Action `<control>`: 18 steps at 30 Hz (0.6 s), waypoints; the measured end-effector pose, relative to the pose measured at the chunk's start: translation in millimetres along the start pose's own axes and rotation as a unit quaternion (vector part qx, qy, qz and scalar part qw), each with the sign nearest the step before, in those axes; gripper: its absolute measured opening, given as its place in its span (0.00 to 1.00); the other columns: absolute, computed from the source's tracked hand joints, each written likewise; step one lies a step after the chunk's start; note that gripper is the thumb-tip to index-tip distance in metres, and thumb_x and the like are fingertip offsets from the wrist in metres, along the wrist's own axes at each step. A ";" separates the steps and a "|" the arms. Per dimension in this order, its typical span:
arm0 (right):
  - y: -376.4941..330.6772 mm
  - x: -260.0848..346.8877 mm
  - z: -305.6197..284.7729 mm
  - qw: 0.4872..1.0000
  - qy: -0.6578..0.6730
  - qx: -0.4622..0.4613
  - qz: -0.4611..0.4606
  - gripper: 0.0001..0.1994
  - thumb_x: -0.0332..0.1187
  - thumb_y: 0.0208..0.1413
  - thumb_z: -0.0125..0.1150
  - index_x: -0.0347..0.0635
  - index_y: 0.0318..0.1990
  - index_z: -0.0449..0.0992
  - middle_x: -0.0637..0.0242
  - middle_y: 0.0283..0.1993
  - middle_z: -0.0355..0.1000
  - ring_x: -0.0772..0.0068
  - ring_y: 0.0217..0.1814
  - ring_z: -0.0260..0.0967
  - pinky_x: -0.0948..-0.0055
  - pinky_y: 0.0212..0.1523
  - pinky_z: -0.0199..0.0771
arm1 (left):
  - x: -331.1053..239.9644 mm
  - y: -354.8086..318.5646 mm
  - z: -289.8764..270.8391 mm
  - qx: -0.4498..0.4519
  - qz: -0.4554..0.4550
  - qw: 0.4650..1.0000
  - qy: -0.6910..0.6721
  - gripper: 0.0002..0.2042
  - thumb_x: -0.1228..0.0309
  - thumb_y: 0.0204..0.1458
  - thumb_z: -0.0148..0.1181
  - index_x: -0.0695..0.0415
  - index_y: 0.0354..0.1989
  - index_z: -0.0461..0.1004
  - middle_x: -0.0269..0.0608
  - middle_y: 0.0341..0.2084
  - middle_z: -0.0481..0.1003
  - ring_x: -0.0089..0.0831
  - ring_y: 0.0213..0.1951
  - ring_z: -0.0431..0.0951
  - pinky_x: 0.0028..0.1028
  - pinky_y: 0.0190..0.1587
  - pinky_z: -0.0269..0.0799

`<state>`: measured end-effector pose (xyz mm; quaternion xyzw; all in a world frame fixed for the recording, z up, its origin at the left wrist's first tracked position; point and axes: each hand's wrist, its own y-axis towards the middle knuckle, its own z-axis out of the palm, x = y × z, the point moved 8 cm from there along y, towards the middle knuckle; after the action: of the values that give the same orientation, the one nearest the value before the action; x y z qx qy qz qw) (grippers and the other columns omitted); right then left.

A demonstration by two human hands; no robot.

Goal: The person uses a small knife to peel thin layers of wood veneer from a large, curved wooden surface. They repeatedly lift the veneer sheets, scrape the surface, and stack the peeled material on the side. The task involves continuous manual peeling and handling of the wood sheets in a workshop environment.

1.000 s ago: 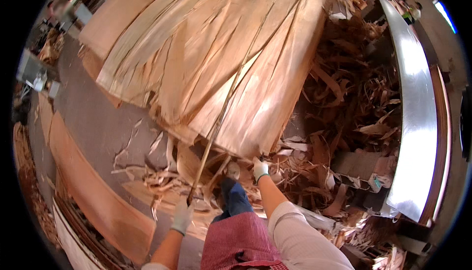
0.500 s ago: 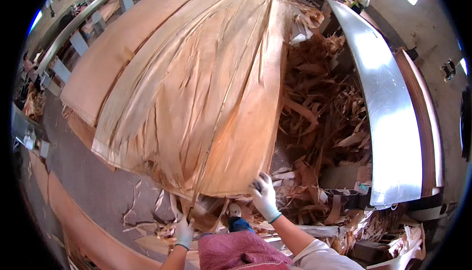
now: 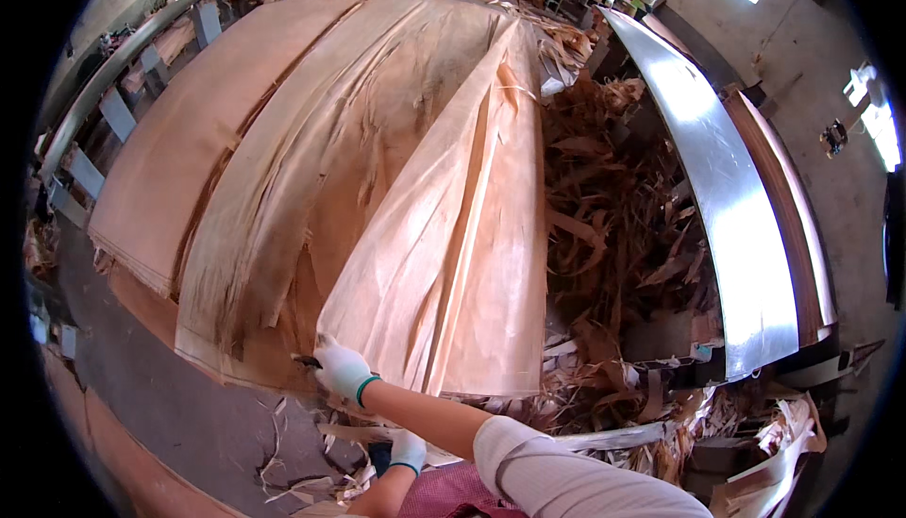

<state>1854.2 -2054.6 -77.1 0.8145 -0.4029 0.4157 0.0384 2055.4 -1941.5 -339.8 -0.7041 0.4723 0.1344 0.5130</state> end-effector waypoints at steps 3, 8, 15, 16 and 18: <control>28.9 -26.0 50.5 0.997 -0.006 0.058 0.050 0.13 0.35 0.48 0.53 0.38 0.39 0.75 0.48 0.47 0.69 0.46 0.45 0.71 0.54 0.46 0.71 | -42.3 -13.4 -15.9 0.088 0.083 0.990 0.067 0.27 0.53 0.59 0.45 0.53 0.64 0.58 0.45 0.64 0.58 0.41 0.65 0.55 0.35 0.65 0.49; 39.9 -20.7 73.3 0.994 -0.003 0.094 0.048 0.16 0.36 0.47 0.55 0.39 0.43 0.75 0.49 0.48 0.70 0.46 0.47 0.70 0.56 0.48 0.70 | -59.3 -29.8 -24.1 0.137 0.149 0.963 0.179 0.26 0.56 0.58 0.46 0.53 0.63 0.59 0.45 0.63 0.59 0.43 0.66 0.54 0.36 0.65 0.48; -3.6 -7.1 18.0 0.970 0.238 0.044 0.020 0.19 0.38 0.52 0.59 0.37 0.48 0.72 0.54 0.47 0.72 0.60 0.45 0.71 0.67 0.46 0.70 | -91.8 -40.6 -91.5 0.074 0.189 0.975 -0.085 0.10 0.65 0.52 0.54 0.59 0.31 0.70 0.45 0.26 0.72 0.40 0.26 0.72 0.39 0.29 0.65; -22.0 -17.1 -0.3 0.956 0.291 -0.026 -0.004 0.17 0.37 0.54 0.59 0.37 0.48 0.72 0.56 0.45 0.74 0.67 0.43 0.71 0.70 0.43 0.71 | -107.9 -59.7 -131.5 0.106 -0.047 0.947 -0.299 0.16 0.65 0.54 0.54 0.61 0.16 0.69 0.40 0.10 0.68 0.31 0.11 0.67 0.37 0.15 0.60; -60.1 -53.4 -27.6 0.858 0.476 -0.129 0.144 0.13 0.34 0.58 0.55 0.37 0.47 0.72 0.62 0.43 0.75 0.77 0.40 0.70 0.76 0.38 0.72 | -110.8 -66.7 -152.2 0.122 -0.048 0.944 -0.303 0.21 0.61 0.54 0.56 0.61 0.13 0.66 0.35 0.06 0.62 0.24 0.10 0.64 0.33 0.13 0.57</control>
<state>1860.2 -1969.9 -80.6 0.4382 -0.4980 0.6978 0.2701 2006.6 -2010.5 -158.8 -0.5845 0.2729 0.2576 0.7194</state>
